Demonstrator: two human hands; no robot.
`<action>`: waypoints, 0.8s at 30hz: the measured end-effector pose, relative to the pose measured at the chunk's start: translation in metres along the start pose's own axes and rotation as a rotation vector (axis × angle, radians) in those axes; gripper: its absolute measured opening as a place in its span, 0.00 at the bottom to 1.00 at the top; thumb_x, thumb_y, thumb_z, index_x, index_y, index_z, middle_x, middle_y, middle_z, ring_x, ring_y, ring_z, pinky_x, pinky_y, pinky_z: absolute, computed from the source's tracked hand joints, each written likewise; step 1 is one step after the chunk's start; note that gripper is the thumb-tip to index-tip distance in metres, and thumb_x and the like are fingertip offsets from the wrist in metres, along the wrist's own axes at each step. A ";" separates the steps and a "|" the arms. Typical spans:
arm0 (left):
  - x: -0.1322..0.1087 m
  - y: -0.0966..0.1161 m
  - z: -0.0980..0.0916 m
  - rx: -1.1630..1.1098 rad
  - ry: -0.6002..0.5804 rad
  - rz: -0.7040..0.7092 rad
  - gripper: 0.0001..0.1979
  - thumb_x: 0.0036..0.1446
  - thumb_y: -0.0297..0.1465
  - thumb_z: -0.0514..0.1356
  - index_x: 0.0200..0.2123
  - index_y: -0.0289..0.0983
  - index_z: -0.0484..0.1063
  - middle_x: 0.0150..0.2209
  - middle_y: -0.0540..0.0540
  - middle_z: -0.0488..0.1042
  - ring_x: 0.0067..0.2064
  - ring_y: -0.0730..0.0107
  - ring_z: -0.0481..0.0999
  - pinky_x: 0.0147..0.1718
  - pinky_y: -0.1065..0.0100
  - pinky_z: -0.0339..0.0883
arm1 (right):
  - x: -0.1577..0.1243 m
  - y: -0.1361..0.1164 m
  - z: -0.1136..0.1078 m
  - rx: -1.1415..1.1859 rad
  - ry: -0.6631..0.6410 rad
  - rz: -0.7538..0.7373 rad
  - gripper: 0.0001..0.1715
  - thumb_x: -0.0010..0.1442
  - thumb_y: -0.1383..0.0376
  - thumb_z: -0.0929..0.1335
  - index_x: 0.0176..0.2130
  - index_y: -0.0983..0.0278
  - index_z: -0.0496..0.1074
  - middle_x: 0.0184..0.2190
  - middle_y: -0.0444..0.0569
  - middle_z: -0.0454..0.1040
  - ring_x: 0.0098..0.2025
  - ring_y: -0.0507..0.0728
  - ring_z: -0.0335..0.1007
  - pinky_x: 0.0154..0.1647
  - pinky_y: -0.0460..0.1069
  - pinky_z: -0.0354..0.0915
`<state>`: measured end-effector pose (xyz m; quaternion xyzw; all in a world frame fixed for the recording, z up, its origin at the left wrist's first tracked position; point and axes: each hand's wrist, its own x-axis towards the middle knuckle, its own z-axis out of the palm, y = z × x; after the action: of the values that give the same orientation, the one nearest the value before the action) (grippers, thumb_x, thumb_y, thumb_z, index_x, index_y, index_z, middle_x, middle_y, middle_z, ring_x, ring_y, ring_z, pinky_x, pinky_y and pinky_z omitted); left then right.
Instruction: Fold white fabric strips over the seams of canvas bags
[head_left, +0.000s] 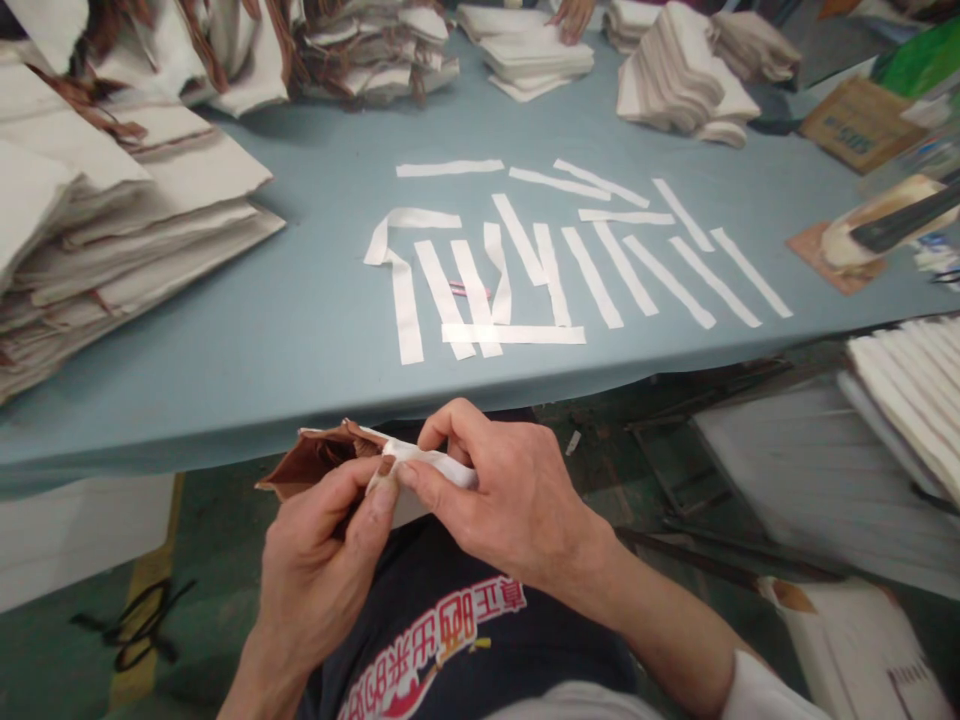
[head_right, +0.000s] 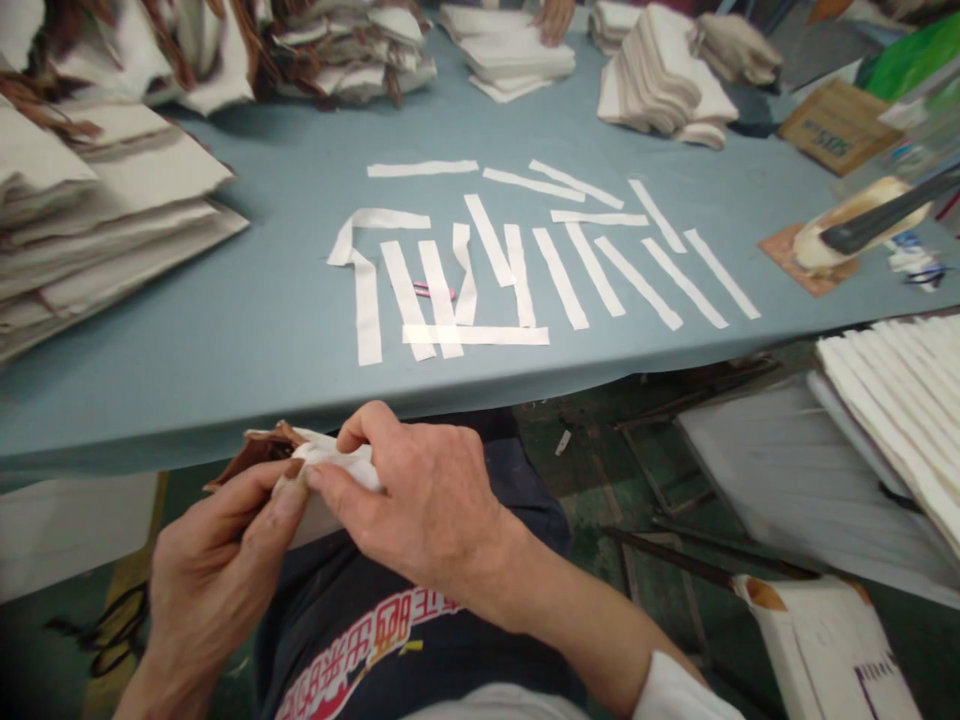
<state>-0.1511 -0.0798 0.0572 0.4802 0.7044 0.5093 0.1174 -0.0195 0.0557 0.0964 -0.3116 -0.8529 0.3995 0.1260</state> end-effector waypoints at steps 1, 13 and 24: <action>0.000 0.001 -0.001 -0.007 -0.008 -0.004 0.10 0.70 0.32 0.62 0.42 0.44 0.86 0.31 0.58 0.86 0.26 0.77 0.81 0.27 0.81 0.72 | 0.000 0.000 -0.001 0.001 -0.005 -0.002 0.12 0.68 0.53 0.74 0.41 0.59 0.77 0.25 0.39 0.74 0.26 0.53 0.68 0.34 0.49 0.55; -0.002 -0.002 0.006 -0.007 0.068 -0.177 0.12 0.68 0.37 0.63 0.37 0.42 0.86 0.22 0.56 0.80 0.19 0.74 0.72 0.19 0.75 0.64 | 0.004 0.004 0.006 0.069 -0.065 0.039 0.15 0.69 0.51 0.75 0.40 0.60 0.77 0.27 0.39 0.75 0.28 0.52 0.66 0.35 0.49 0.54; -0.002 -0.008 0.000 -0.233 -0.033 -0.346 0.20 0.67 0.47 0.63 0.40 0.39 0.87 0.33 0.45 0.86 0.29 0.63 0.81 0.25 0.70 0.74 | 0.009 0.008 0.002 0.195 -0.125 0.100 0.16 0.67 0.52 0.75 0.37 0.60 0.74 0.26 0.37 0.72 0.27 0.51 0.64 0.34 0.48 0.54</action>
<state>-0.1544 -0.0816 0.0502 0.3438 0.7106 0.5516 0.2695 -0.0240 0.0643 0.0882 -0.3144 -0.7997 0.5049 0.0822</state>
